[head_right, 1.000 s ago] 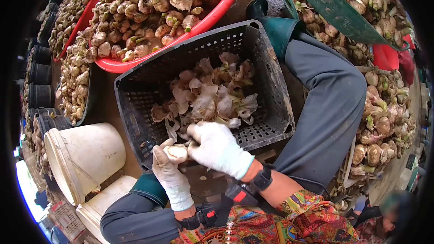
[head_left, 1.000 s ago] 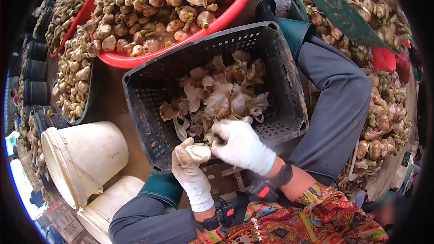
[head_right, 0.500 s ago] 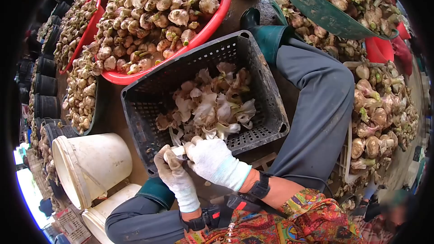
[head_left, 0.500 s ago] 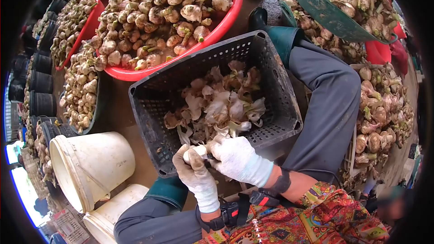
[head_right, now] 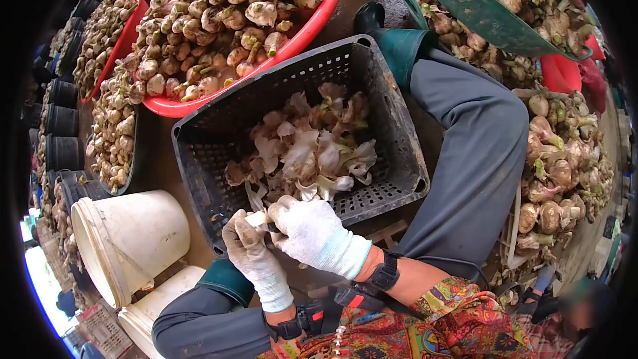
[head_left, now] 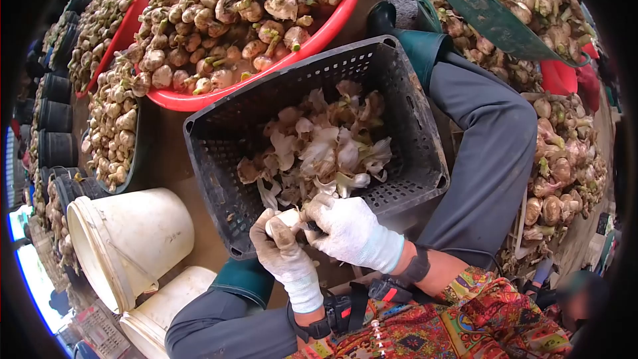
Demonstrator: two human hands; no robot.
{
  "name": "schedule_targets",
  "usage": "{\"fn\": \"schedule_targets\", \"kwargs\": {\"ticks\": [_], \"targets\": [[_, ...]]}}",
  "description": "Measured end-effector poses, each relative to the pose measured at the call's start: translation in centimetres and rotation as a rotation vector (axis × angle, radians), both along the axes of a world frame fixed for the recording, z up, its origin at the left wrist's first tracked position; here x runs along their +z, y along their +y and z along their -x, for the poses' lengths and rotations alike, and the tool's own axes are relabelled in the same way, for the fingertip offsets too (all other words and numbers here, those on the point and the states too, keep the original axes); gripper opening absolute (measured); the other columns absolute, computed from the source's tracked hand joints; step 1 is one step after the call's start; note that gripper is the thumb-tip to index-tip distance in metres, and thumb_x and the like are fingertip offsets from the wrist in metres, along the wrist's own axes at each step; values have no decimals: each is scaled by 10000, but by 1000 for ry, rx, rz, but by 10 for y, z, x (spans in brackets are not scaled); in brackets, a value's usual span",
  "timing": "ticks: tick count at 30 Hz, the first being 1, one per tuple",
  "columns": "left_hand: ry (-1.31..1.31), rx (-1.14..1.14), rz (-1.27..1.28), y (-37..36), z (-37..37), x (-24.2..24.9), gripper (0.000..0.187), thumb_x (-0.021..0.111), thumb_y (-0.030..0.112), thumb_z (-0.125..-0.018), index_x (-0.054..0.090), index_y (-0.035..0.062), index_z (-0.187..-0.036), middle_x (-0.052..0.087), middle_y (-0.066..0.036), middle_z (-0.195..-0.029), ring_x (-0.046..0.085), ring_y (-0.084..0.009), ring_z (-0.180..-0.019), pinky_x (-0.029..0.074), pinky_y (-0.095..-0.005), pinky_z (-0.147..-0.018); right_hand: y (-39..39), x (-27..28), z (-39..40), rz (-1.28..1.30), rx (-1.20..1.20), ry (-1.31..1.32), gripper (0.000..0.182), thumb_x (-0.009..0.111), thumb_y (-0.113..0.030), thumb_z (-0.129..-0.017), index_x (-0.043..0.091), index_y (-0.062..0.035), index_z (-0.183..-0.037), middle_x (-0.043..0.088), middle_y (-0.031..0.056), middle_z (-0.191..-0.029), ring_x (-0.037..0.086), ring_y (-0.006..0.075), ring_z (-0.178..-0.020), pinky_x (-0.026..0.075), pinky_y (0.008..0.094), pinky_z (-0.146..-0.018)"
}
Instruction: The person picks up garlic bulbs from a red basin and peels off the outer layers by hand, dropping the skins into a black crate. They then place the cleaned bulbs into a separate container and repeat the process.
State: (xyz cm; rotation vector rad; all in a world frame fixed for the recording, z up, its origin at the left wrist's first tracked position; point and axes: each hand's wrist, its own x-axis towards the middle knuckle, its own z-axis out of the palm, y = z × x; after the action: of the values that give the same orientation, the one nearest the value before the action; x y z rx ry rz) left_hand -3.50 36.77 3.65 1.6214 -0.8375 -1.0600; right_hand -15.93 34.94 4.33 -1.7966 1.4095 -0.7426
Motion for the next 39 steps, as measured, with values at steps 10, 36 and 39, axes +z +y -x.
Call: {"fn": "schedule_targets", "kwargs": {"ticks": [10,36,39], "targets": [[295,16,-184,-11,1,3,663,463,594,-958,532,-27,-1181,609,-65,-842,507,-77,-602,386,-203,-488,-24,-27,16,-50,-289,-48,159,587,-91,-793,615,-21,-933,635,184,-851,636,380,-800,520,444,-712],[748,-47,-163,-7,-14,8,560,475,564,-956,526,48,-1166,639,-130,-1051,581,-163,-676,455,-253,-517,-3,5,20,-257,-136,-539,192,640,-100,-842,654,10,-999,679,183,-888,678,281,-815,523,361,-749],[599,-122,-141,-8,-6,21,267,601,219,-884,553,54,-1088,640,-63,-992,570,-116,-727,472,-240,-566,-10,21,24,-314,-56,-470,209,660,-142,-833,659,16,-970,683,182,-871,683,257,-816,521,355,-728]]}}
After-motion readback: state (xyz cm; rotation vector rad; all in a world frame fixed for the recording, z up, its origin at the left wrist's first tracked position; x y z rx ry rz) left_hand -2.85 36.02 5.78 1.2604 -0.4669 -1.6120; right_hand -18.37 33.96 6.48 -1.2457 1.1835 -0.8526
